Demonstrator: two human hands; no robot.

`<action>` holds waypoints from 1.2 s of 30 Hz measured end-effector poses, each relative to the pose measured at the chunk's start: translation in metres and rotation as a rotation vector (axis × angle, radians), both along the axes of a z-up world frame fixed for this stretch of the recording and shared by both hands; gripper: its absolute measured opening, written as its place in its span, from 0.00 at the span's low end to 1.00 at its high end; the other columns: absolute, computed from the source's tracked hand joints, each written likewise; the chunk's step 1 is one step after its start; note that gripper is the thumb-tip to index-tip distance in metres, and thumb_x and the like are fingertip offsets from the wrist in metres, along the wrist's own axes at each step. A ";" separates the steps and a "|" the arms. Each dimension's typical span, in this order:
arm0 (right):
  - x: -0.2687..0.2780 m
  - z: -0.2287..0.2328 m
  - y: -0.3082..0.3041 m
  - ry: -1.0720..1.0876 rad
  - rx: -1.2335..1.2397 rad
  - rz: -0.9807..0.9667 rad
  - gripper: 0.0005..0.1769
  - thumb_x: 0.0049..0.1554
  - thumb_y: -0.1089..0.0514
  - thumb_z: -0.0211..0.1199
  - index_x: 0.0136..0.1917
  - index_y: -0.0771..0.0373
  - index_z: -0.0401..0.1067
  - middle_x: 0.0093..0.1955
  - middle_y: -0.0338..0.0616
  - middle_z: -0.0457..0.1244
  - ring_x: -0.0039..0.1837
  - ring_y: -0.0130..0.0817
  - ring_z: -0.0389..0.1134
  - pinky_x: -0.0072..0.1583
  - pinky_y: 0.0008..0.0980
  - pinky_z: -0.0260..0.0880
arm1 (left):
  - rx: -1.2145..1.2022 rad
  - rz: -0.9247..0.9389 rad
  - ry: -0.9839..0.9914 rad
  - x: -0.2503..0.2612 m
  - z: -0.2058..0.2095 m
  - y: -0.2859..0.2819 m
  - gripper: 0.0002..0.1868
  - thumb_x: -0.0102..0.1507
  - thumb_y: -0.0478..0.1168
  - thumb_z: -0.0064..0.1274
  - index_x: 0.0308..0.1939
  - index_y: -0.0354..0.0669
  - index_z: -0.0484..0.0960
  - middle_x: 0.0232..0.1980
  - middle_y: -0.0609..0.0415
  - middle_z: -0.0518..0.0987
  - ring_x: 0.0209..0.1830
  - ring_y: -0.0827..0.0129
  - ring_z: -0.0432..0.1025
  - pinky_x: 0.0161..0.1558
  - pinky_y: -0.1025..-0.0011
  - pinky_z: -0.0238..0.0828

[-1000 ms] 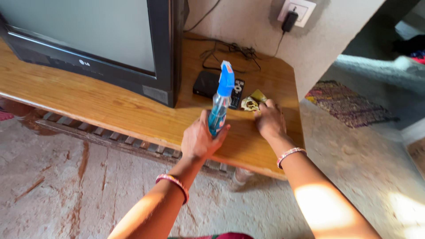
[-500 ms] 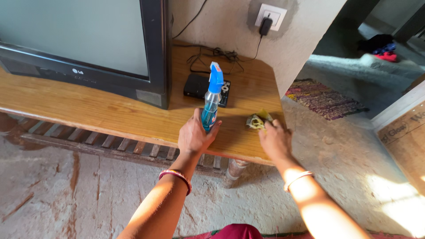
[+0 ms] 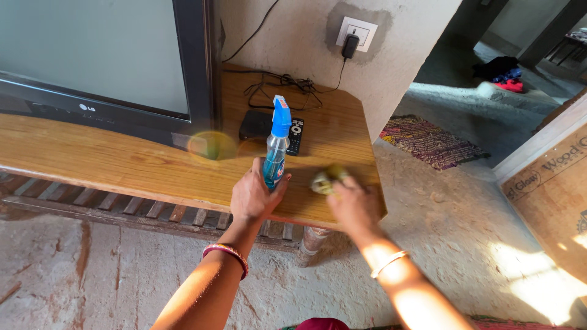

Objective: The person wipes the side of a wooden bed frame with a cloth, then sprays cleaner onto the cloth and continues wiping. The person moves to a wooden TV stand and wipes its surface with the same cloth and cleaner.

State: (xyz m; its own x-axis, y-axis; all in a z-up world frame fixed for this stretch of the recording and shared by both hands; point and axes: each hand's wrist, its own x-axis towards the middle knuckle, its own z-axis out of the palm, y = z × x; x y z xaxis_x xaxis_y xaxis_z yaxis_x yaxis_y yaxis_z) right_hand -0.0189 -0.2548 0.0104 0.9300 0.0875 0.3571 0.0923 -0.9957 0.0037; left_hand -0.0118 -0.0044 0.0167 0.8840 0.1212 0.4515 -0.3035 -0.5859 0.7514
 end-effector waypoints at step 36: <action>0.005 0.005 0.045 0.063 0.078 -0.009 0.20 0.59 0.40 0.59 0.52 0.56 0.76 0.52 0.45 0.68 0.50 0.41 0.73 0.51 0.44 0.73 | -0.047 -0.048 -0.033 0.005 -0.009 0.004 0.28 0.58 0.59 0.61 0.46 0.42 0.72 0.39 0.39 0.82 0.40 0.40 0.77 0.40 0.48 0.72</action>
State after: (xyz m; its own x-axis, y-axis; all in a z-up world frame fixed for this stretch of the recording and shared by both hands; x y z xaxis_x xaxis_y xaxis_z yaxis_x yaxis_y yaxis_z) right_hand -0.0142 -0.2095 0.0155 0.9513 0.0533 0.3036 0.0810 -0.9935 -0.0795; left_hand -0.0069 -0.0003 0.0075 0.8741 0.1003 0.4753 -0.3556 -0.5344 0.7668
